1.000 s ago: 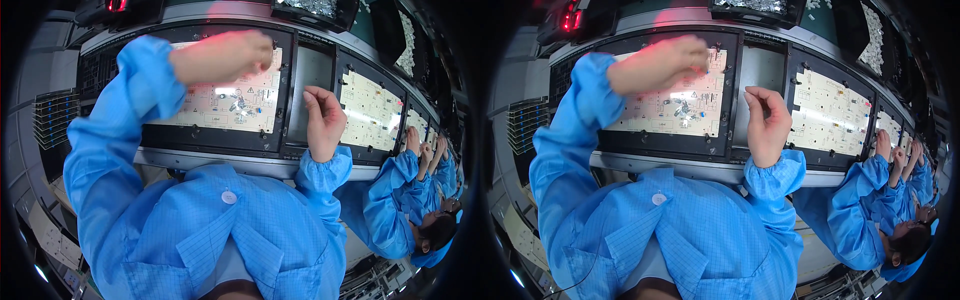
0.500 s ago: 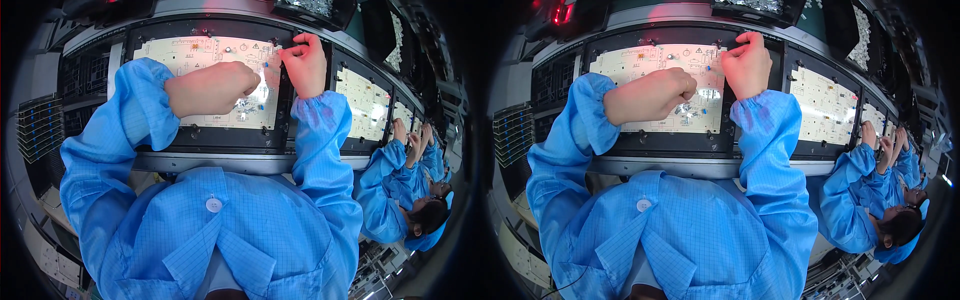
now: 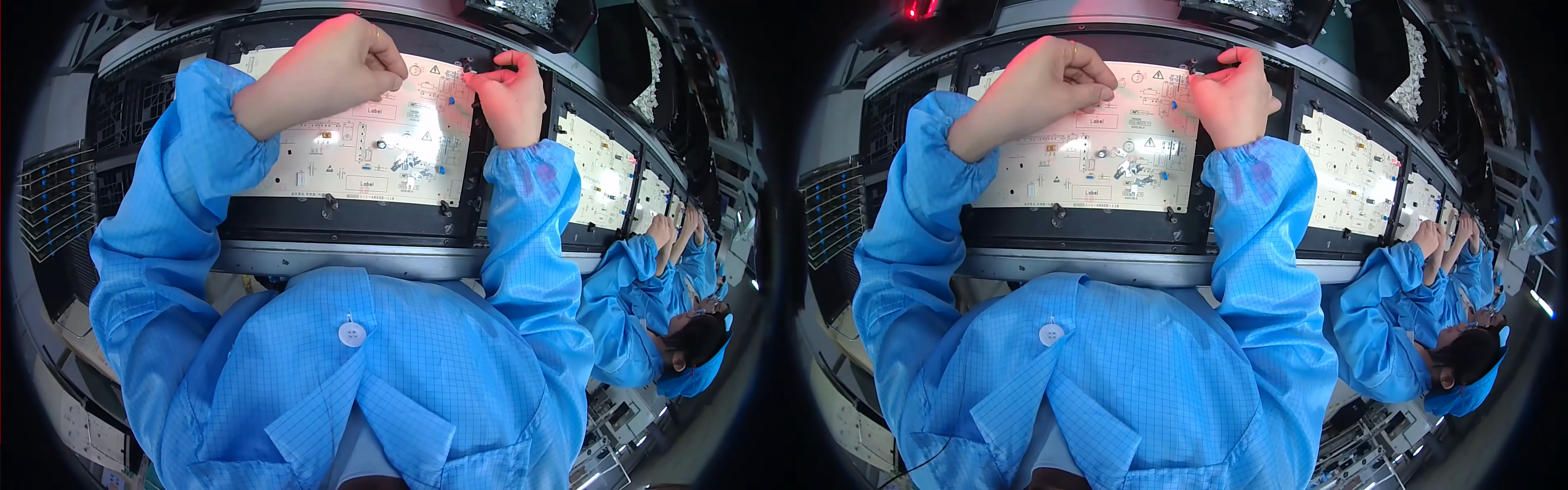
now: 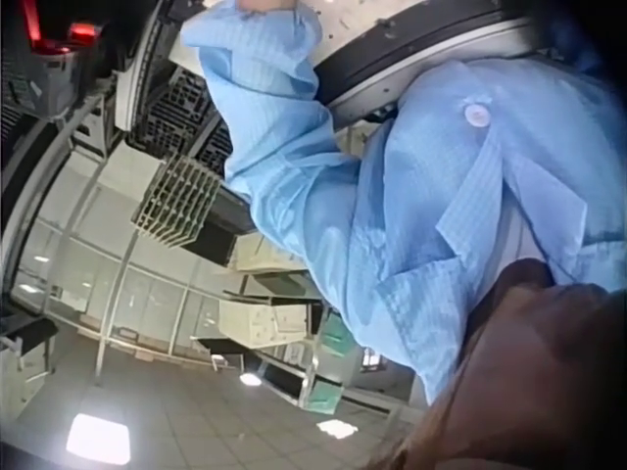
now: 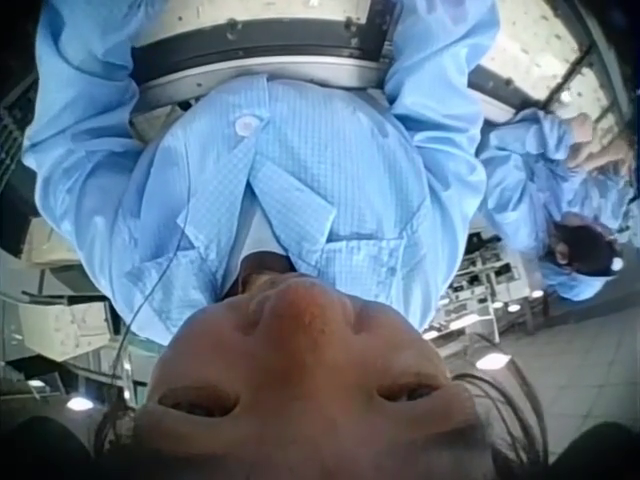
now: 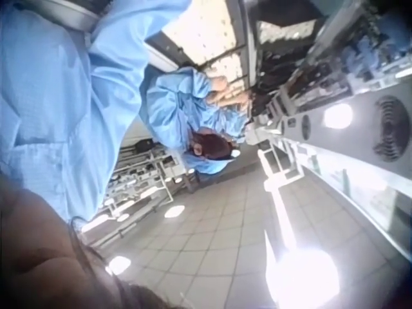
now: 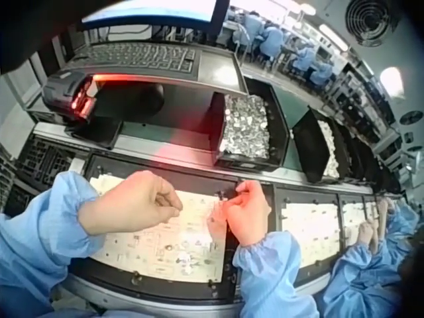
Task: Assembling electronic components onto a printed circuit board on an industrial assembly line.
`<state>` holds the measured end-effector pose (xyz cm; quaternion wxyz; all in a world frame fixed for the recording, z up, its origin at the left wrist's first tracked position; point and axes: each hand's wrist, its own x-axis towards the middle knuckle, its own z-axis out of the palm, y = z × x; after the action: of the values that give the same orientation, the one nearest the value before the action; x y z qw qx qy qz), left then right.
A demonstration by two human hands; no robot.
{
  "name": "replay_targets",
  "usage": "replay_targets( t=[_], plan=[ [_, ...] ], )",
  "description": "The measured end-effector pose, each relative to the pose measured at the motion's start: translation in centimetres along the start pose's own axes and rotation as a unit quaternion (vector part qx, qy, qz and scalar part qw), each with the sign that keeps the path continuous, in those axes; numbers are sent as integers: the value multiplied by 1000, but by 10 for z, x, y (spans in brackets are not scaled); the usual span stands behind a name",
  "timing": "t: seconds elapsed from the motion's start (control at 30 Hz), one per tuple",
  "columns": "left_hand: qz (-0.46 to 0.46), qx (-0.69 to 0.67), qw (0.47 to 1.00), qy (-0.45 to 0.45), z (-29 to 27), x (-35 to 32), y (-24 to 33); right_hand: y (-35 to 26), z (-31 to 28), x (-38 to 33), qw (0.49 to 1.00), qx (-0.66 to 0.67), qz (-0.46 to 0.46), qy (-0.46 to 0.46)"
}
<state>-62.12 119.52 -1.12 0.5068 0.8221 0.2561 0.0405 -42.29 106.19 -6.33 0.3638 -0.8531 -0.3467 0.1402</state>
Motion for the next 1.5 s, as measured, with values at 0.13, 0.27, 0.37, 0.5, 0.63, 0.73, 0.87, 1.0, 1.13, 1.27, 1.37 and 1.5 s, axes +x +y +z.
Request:
replay_targets(
  t=[0.13,0.27,0.37,0.5,0.63,0.73,0.87,1.0,1.13,1.27,1.37,1.5],
  plan=[
    [-7,-33,999,-9,-7,6,-15,-3,1,0,1000,3,16,-8],
    [1,-10,1000,2,-9,11,-18,-6,2,0,999,5,34,-9],
    [-21,-30,999,4,-10,10,-20,-7,3,1,999,12,29,-13],
    [-39,-42,998,5,-11,10,-21,-4,6,4,1000,0,11,-9],
    [-25,-19,999,17,-10,9,-25,-20,6,-4,994,-111,-16,14],
    [-69,36,997,14,-7,9,-16,-21,14,-14,973,-213,-71,57],
    [-125,101,987,4,-7,9,-8,-21,9,-30,954,-227,-163,107],
    [-175,25,984,-4,-9,11,-12,-31,-15,-58,947,-178,-264,-41],
    [-114,63,991,16,3,26,1,-32,2,-85,951,-96,-278,-97],
    [-51,82,995,7,21,53,-4,-25,19,-96,957,-85,-268,-73],
    [-85,127,988,-13,33,71,2,-23,17,-96,956,-62,-275,-76],
    [-123,135,982,-41,44,86,7,-7,1,-88,968,27,-251,-5]
  ],
)
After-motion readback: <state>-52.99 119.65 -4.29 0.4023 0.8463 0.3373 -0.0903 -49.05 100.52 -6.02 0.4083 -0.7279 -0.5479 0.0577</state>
